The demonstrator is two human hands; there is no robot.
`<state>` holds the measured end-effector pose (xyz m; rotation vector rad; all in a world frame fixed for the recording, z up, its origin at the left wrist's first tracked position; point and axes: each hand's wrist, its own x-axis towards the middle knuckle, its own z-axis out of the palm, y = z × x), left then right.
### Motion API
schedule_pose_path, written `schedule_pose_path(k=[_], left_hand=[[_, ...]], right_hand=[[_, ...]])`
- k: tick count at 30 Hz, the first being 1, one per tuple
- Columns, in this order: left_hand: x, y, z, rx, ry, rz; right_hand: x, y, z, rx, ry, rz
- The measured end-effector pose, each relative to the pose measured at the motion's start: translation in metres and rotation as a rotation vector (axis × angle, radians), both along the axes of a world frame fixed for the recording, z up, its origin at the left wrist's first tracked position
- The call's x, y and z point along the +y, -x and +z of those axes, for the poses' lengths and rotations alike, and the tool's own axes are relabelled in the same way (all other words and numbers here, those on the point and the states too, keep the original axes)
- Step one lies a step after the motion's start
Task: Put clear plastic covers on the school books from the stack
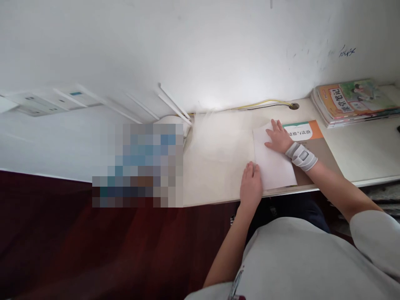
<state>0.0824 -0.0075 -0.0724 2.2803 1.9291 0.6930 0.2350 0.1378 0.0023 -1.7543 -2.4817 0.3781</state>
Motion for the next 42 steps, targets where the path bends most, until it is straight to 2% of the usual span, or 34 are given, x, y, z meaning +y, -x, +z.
schedule_pose_path(k=[7,15,20,24,29,31,35,39,42], left_hand=[[0.002,0.002,-0.009,-0.037,-0.135,-0.041],[0.003,0.000,-0.003,0.021,-0.099,-0.064],[0.003,0.000,-0.005,0.003,-0.110,-0.060],[0.004,0.003,-0.004,-0.008,-0.132,-0.058],[-0.002,-0.004,0.012,0.042,-0.191,-0.042],[-0.010,-0.015,0.023,0.093,-0.235,-0.098],[-0.025,-0.037,0.035,0.251,-0.317,-0.352],[-0.026,-0.041,0.031,0.343,-0.319,-0.366],[-0.024,-0.039,0.026,0.361,-0.275,-0.397]], right_hand=[[0.002,0.002,-0.005,-0.027,-0.024,0.032],[0.002,0.004,-0.006,-0.007,-0.008,0.065],[0.009,0.007,-0.012,0.157,-0.022,0.037],[0.024,-0.015,-0.017,0.380,0.049,-0.005],[0.031,-0.039,-0.030,0.531,0.038,-0.046],[0.030,-0.039,-0.038,0.526,-0.012,-0.030],[0.029,-0.032,-0.047,0.496,-0.088,-0.034],[0.028,-0.034,-0.047,0.504,-0.112,-0.027],[0.026,-0.036,-0.042,0.459,-0.086,0.038]])
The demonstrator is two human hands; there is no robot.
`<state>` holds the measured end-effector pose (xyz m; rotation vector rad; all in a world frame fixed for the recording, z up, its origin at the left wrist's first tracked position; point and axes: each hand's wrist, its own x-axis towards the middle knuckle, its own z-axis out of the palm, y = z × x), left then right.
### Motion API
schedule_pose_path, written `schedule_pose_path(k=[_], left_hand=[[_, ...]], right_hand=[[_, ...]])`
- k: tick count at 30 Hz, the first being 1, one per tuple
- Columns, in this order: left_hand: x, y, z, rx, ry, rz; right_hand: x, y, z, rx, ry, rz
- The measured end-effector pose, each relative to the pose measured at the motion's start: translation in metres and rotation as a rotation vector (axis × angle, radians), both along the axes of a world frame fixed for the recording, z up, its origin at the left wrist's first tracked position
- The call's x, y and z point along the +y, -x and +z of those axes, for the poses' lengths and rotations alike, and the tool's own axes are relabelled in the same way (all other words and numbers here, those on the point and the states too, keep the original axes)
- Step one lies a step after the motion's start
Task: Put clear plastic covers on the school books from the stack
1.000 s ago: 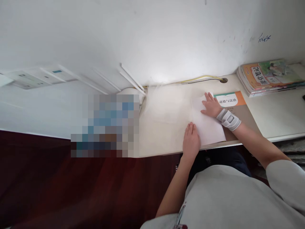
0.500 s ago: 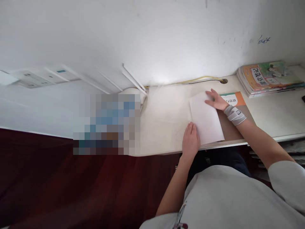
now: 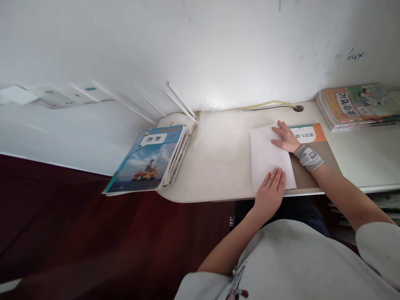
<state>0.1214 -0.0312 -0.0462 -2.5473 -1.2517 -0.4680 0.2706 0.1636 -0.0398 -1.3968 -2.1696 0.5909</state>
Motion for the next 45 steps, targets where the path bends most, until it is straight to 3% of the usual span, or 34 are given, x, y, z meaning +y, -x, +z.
schedule_pose_path(k=[3,9,19,29,36,45], left_hand=[[0.001,0.001,-0.002,0.007,0.043,-0.004],[0.000,0.004,-0.005,-0.043,0.052,0.076],[-0.003,0.008,-0.004,-0.019,0.053,0.102],[-0.005,0.011,-0.001,-0.056,-0.068,0.083],[-0.004,0.015,-0.004,-0.070,0.008,0.131],[-0.010,0.018,-0.005,-0.060,0.033,0.201]], right_hand=[[-0.003,0.001,0.004,-0.092,0.017,0.049],[-0.005,0.006,0.005,-0.198,0.013,0.017],[-0.006,0.002,0.008,-0.132,0.027,0.121],[-0.007,0.001,0.004,-0.170,0.005,0.211],[-0.009,0.004,0.002,-0.163,-0.021,0.100],[-0.011,0.002,0.004,-0.214,-0.043,0.252]])
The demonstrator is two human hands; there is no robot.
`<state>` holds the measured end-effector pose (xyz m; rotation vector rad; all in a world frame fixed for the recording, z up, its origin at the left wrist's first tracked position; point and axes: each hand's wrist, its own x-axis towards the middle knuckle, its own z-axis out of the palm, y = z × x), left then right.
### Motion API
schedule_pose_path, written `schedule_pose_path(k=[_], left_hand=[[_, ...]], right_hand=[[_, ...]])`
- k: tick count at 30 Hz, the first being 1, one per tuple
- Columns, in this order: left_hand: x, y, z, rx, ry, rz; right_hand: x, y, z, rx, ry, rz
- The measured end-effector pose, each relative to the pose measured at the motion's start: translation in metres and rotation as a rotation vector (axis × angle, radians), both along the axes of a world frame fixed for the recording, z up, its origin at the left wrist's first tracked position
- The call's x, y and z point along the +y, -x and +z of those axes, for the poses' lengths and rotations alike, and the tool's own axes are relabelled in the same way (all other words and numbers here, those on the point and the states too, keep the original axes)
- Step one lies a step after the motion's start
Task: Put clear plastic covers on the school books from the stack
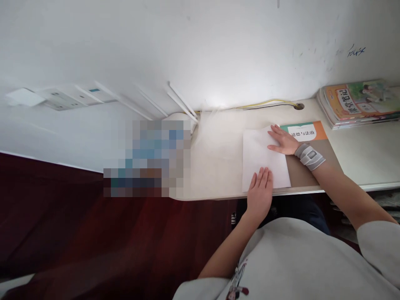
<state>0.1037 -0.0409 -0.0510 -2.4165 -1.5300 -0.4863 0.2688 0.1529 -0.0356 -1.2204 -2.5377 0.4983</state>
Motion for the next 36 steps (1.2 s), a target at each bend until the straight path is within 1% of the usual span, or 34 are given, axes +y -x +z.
schedule_pose_path(k=[4,7,13,19,22,24,25,26,27,29,30,31,32,33,34,36], left_hand=[[0.000,-0.015,0.005,0.011,-0.015,-0.077],[0.002,-0.019,0.005,0.022,-0.033,-0.114],[0.002,-0.014,-0.002,0.018,-0.015,-0.117],[-0.002,-0.016,-0.007,0.018,0.017,-0.104],[-0.002,-0.014,-0.005,0.004,0.042,-0.102],[0.000,-0.007,0.000,-0.024,0.043,-0.087],[0.003,0.000,0.005,-0.045,0.037,-0.047],[0.006,0.009,0.010,-0.069,0.032,0.024],[0.011,0.021,0.016,-0.096,0.028,0.126],[0.022,0.048,0.027,-0.163,0.064,0.401],[0.027,0.062,0.032,-0.198,0.104,0.525],[0.033,0.075,0.035,-0.243,0.163,0.615],[0.038,0.086,0.038,-0.306,0.235,0.665],[0.042,0.096,0.039,-0.401,0.313,0.677],[0.045,0.103,0.039,-0.539,0.383,0.660],[0.050,0.111,0.038,-0.954,0.490,0.553]], right_hand=[[-0.001,0.002,0.001,-0.019,-0.014,-0.009],[-0.003,0.003,0.003,-0.053,-0.017,-0.012],[-0.004,0.006,0.002,-0.127,-0.037,0.031],[-0.006,0.007,0.001,-0.176,-0.049,0.053],[-0.006,0.008,0.001,-0.186,-0.061,0.056],[-0.005,0.007,0.001,-0.171,-0.063,0.057],[-0.005,0.007,0.000,-0.163,-0.063,0.057],[-0.005,0.007,0.000,-0.155,-0.062,0.058],[-0.005,0.007,-0.001,-0.147,-0.062,0.059],[-0.004,0.006,-0.002,-0.125,-0.062,0.055],[-0.004,0.006,-0.003,-0.107,-0.062,0.051],[-0.003,0.005,-0.004,-0.081,-0.063,0.046],[-0.002,0.005,-0.005,-0.047,-0.063,0.039],[-0.001,0.004,-0.006,-0.009,-0.064,0.028],[0.001,0.003,-0.007,0.028,-0.061,0.010],[0.003,0.002,-0.008,0.088,-0.040,-0.054]])
